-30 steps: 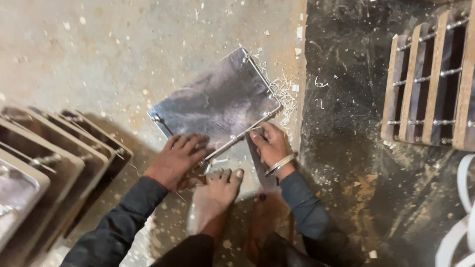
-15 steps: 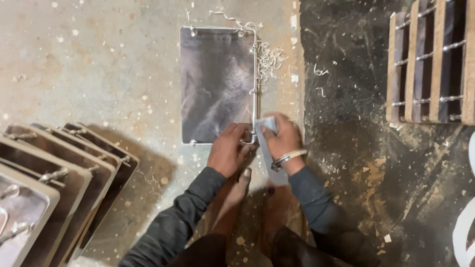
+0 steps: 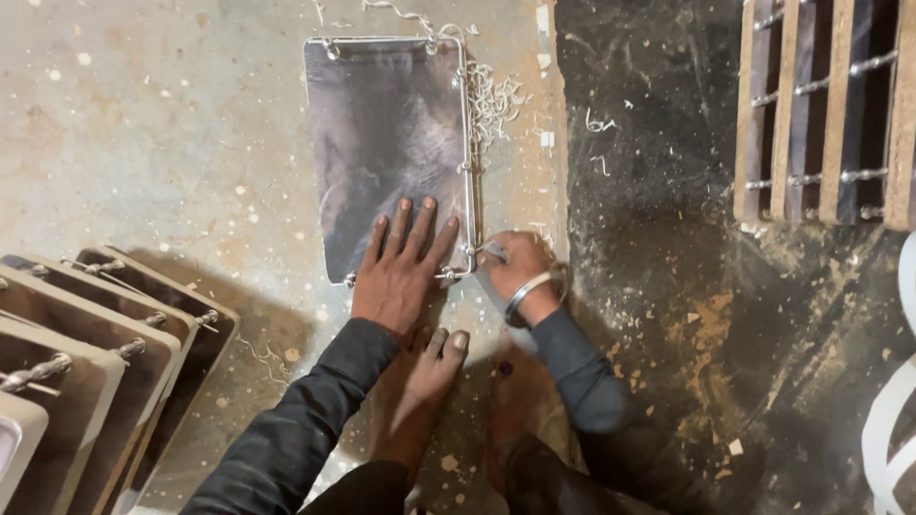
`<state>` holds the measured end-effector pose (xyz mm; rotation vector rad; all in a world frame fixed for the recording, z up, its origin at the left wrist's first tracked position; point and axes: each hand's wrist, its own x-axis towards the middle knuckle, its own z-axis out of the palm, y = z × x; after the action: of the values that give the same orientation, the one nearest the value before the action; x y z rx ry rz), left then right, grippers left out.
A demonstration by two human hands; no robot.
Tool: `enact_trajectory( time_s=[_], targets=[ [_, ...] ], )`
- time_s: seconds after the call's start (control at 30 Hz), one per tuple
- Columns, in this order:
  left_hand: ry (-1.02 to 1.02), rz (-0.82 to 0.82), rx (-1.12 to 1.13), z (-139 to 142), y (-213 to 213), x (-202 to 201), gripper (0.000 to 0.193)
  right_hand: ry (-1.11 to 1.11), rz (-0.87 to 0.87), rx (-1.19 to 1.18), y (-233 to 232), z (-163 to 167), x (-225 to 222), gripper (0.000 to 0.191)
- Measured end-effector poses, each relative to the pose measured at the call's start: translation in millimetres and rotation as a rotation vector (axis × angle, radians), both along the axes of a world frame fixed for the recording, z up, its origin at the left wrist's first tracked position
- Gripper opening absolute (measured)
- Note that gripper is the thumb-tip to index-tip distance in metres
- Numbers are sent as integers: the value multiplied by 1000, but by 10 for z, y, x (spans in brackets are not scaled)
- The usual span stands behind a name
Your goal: The person sits on the workshop floor holding a rectangular metal-framed panel steady with one hand while rubbing a sanding block along its edges and corners. They rotate the panel to reach different sides, then set it on a stack of finished panels and begin sanding another panel.
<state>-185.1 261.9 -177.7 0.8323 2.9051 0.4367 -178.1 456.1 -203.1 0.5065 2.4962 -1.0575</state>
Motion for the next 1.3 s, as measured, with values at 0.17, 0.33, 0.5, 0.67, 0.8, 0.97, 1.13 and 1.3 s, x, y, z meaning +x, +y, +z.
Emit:
enact_trajectory(
  time_s=[0.17,0.33,0.5,0.67,0.8,0.97,1.13,1.3],
  targets=[
    [-22,-3,-82,0,-13,-13,76,222,73,76,130,10,18,19],
    [-53,6,41,-15,-5,-8,76,323,1,107,70,7,-116,17],
    [4,20,-50,-13,-11,-19,79,149,49,135,-97,82,-452,9],
    [-59,9,18,22,-35,-17,80,101,61,159,-91,213,-791,18],
    [3,31,6,50,-19,-15,77,66,148,143,-33,246,-620,17],
    [-65,26,-5,68,-1,-21,81,168,133,136,-42,221,-606,19],
    [-28,28,-1,102,3,-35,81,67,151,109,-26,289,-858,20],
    [-57,31,16,105,15,-56,82,129,205,182,-63,294,-495,23]
  ],
)
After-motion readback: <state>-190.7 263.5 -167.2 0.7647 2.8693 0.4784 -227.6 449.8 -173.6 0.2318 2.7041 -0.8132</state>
